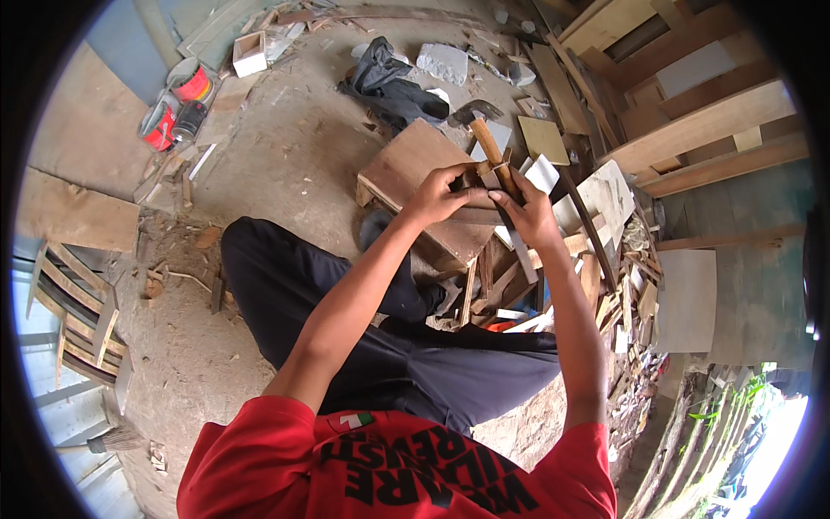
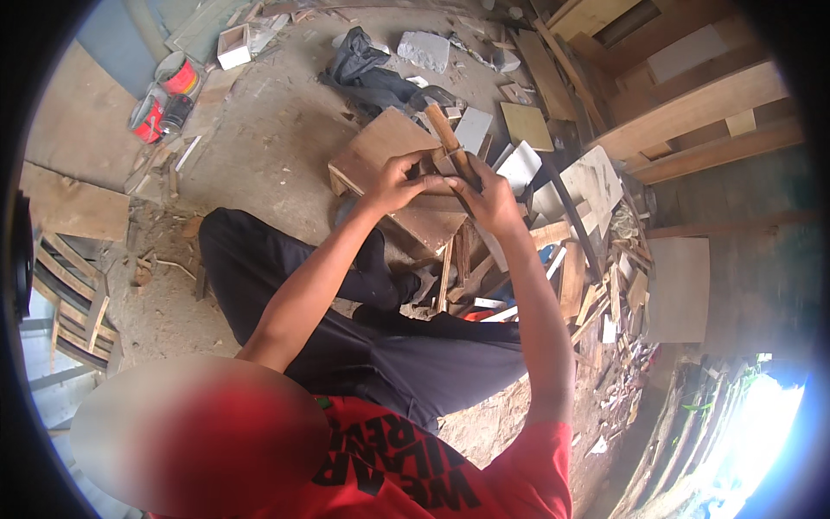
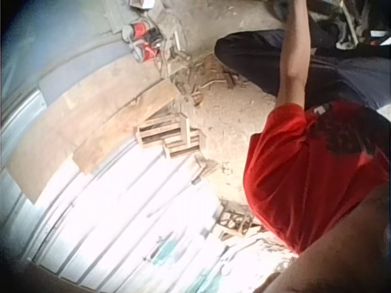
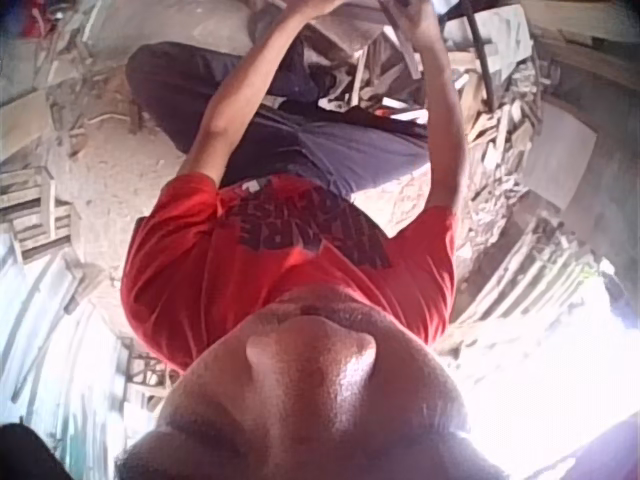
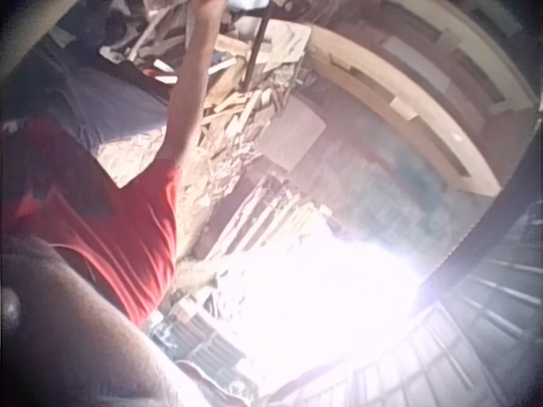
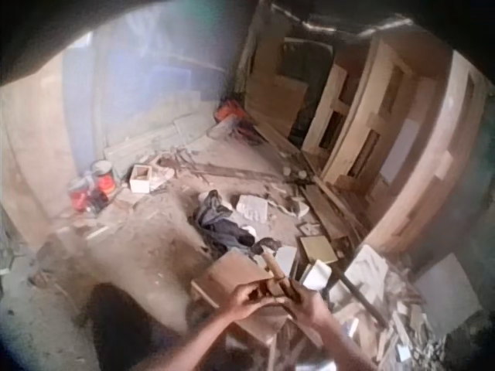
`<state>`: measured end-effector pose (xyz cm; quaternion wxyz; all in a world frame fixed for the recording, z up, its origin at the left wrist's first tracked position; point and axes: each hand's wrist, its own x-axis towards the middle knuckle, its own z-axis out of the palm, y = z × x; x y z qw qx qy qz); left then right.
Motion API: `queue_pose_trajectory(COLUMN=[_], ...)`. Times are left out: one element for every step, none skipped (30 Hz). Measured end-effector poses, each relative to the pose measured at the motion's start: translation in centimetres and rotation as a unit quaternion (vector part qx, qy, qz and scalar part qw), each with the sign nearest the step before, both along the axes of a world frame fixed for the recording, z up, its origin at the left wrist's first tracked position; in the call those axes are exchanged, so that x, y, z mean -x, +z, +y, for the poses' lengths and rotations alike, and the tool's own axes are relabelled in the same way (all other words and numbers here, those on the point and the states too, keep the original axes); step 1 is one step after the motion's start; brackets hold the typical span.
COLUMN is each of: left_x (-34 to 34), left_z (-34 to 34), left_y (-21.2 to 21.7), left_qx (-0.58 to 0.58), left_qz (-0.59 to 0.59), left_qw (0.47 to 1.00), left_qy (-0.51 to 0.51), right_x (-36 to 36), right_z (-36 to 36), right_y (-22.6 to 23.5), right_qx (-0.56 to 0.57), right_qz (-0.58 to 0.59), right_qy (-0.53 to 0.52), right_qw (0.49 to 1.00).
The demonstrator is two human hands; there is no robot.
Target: The person sits on the floor and assembles a small wooden frame using a hammer and nails. They align the pieces, hammer nails into the joints, and repeatedly check the fit of the components.
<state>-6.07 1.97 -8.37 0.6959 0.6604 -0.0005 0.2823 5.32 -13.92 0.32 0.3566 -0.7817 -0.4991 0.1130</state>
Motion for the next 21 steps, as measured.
queue_pose_trajectory(left_x=[0.2,0.3,0.0,0.1,0.3,0.5,0.6,0.6,0.6,0.4,0.2,0.1,-0.1,-0.2,-0.2,-0.1,0.0,0.1,0.0,0.1,0.2], left_z=[0.0,0.1,0.6,0.8,1.2,1.4,1.1,1.1,0.9,0.8,0.8,1.0,1.0,0.9,0.8,0.7,0.6,0.6,0.5,0.5,0.5], left_y=[0.4,0.4,-0.1,-0.2,-0.4,-0.6,-0.3,-0.6,-0.9,-1.3,-1.7,-2.1,-2.3,-2.5,-2.7,-2.5,-2.2,-2.1,-2.0,-1.9,-1.8], left_qx=[0.008,0.017,0.002,-0.006,-0.014,-0.022,-0.023,-0.004,0.014,0.031,0.029,0.039,0.05,0.061,0.069,0.077,0.084,0.098,0.111,0.123,0.125], left_qz=[-0.01,-0.021,-0.024,-0.019,-0.014,-0.009,0.016,0.014,0.011,0.008,0.006,0.001,-0.004,-0.008,-0.021,-0.032,-0.042,-0.048,-0.054,-0.06,-0.045], left_qw=[1.0,0.999,1.0,1.0,1.0,1.0,1.0,1.0,1.0,0.999,0.999,0.999,0.998,0.998,0.997,0.996,0.995,0.993,0.991,0.989,0.989], left_qy=[-0.01,-0.019,-0.016,-0.008,0.002,0.012,0.007,-0.001,-0.009,-0.023,-0.019,-0.021,-0.028,-0.035,-0.034,-0.035,-0.034,-0.04,-0.046,-0.051,-0.057], right_x=[-0.4,-0.7,-1.0,-0.8,-0.6,-0.5,-0.7,-0.6,-0.3,-0.4,-0.6,-0.8,-1.0,-1.0,-1.0,-0.8,-0.6,-0.3,-0.1,-0.2,-0.5], right_z=[0.0,0.1,0.2,0.5,1.0,1.0,0.6,0.9,1.1,1.2,1.4,1.6,1.6,1.6,1.5,1.5,1.6,1.7,1.9,1.9,1.7], right_y=[0.1,0.1,0.4,1.2,1.6,1.1,0.9,0.9,1.1,1.0,0.8,0.5,0.4,0.3,0.4,0.4,0.6,0.8,1.0,0.8,0.5], right_qx=[0.021,0.034,0.045,0.058,0.096,0.088,0.087,0.079,0.091,0.087,0.082,0.078,0.087,0.09,0.092,0.093,0.097,0.101,0.103,0.105,0.106], right_qz=[-0.012,-0.037,-0.046,-0.055,-0.066,-0.064,-0.068,-0.072,-0.065,-0.063,-0.061,-0.059,-0.075,-0.075,-0.075,-0.074,-0.068,-0.062,-0.056,-0.071,-0.087], right_qy=[0.001,-0.004,0.003,0.015,0.011,0.014,0.017,0.025,0.017,0.024,0.03,0.035,0.029,0.028,0.028,0.027,0.021,0.014,0.007,0.009,0.01], right_qw=[1.0,0.999,0.998,0.997,0.993,0.994,0.994,0.994,0.994,0.994,0.994,0.995,0.993,0.993,0.993,0.993,0.993,0.993,0.993,0.992,0.99])
